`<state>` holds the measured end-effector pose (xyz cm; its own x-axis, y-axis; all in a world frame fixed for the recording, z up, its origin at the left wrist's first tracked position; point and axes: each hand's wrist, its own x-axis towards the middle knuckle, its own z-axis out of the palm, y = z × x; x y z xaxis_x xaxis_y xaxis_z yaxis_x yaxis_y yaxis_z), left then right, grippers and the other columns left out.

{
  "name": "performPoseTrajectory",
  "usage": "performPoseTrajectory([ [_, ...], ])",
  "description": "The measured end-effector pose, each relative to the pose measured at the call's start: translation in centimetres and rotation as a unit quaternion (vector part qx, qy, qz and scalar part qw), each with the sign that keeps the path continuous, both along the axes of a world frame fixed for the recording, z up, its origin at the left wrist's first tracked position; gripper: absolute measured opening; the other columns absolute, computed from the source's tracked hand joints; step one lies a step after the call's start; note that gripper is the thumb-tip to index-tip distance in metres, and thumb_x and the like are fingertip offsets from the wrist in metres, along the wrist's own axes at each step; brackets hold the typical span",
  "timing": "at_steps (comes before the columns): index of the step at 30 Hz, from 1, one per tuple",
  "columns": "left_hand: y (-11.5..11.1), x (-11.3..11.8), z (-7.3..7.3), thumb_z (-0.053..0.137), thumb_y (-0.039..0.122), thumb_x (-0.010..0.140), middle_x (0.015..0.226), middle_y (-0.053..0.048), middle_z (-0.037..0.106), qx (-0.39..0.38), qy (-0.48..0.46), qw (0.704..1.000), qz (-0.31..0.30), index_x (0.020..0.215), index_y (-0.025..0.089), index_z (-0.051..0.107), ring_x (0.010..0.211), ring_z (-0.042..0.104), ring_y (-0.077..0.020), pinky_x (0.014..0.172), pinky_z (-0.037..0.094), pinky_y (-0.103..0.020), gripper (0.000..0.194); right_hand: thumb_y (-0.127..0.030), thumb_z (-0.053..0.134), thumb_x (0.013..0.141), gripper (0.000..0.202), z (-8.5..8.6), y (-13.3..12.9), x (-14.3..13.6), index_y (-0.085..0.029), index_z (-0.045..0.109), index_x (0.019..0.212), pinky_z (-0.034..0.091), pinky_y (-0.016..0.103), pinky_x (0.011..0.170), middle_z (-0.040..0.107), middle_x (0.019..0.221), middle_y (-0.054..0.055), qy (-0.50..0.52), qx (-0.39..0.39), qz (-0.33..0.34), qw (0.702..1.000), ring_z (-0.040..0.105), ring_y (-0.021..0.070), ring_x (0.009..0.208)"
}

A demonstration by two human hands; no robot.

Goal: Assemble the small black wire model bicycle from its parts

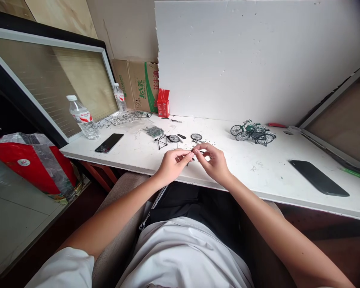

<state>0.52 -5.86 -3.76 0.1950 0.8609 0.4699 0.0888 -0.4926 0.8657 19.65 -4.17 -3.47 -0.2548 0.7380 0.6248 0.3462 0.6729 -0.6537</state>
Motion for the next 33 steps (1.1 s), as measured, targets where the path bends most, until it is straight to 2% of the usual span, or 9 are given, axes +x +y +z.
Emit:
performPoseTrajectory([
  [7,-0.1,-0.2,0.2,0.064,0.050,0.101,0.084,-0.007,0.074,0.023,0.037,0.999,0.007,0.084,0.018,0.078,0.083,0.066,-0.0220,0.073,0.048,-0.032,0.039,-0.052,0.060,0.105,0.029,0.0,0.0,0.1,-0.027,0.075,0.103,0.061,0.037,0.071,0.078,0.102,0.008,-0.017,0.026,-0.012,0.999,0.072,0.0246,0.095],
  [17,0.1,-0.7,0.2,0.062,0.051,0.102,0.087,-0.008,0.072,0.048,0.063,0.997,0.001,0.088,0.017,0.079,0.079,0.063,-0.0197,0.072,0.047,-0.031,0.040,-0.051,0.072,0.098,0.027,-0.1,0.4,0.3,-0.026,0.080,0.102,0.062,0.036,0.070,0.079,0.102,0.007,0.042,-0.029,0.020,0.999,0.073,0.0236,0.092],
  [23,-0.3,-0.9,0.8,0.060,0.048,0.105,0.085,-0.006,0.066,0.084,0.083,0.993,-0.006,0.093,0.016,0.080,0.077,0.059,-0.0170,0.070,0.045,-0.029,0.040,-0.054,0.075,0.095,0.032,0.7,0.3,0.7,-0.024,0.080,0.104,0.064,0.035,0.069,0.078,0.104,0.008,0.043,-0.065,0.056,0.995,0.072,0.0234,0.093],
  [28,-0.7,-1.1,1.4,0.059,0.041,0.106,0.079,-0.003,0.058,0.120,0.097,0.988,-0.009,0.091,0.016,0.080,0.073,0.052,-0.0150,0.069,0.042,-0.029,0.035,-0.051,0.074,0.097,0.029,1.6,-0.3,0.8,-0.026,0.081,0.110,0.063,0.034,0.069,0.078,0.108,0.008,0.036,-0.065,0.073,0.995,0.072,0.0231,0.096],
  [33,-1.0,-1.1,1.6,0.059,0.040,0.106,0.081,-0.004,0.061,0.130,0.089,0.987,-0.014,0.093,0.016,0.080,0.075,0.054,-0.0150,0.070,0.044,-0.028,0.034,-0.045,0.075,0.098,0.022,2.2,-0.6,0.9,-0.026,0.082,0.106,0.061,0.033,0.067,0.078,0.103,0.007,0.037,-0.051,0.092,0.994,0.071,0.0221,0.092],
])
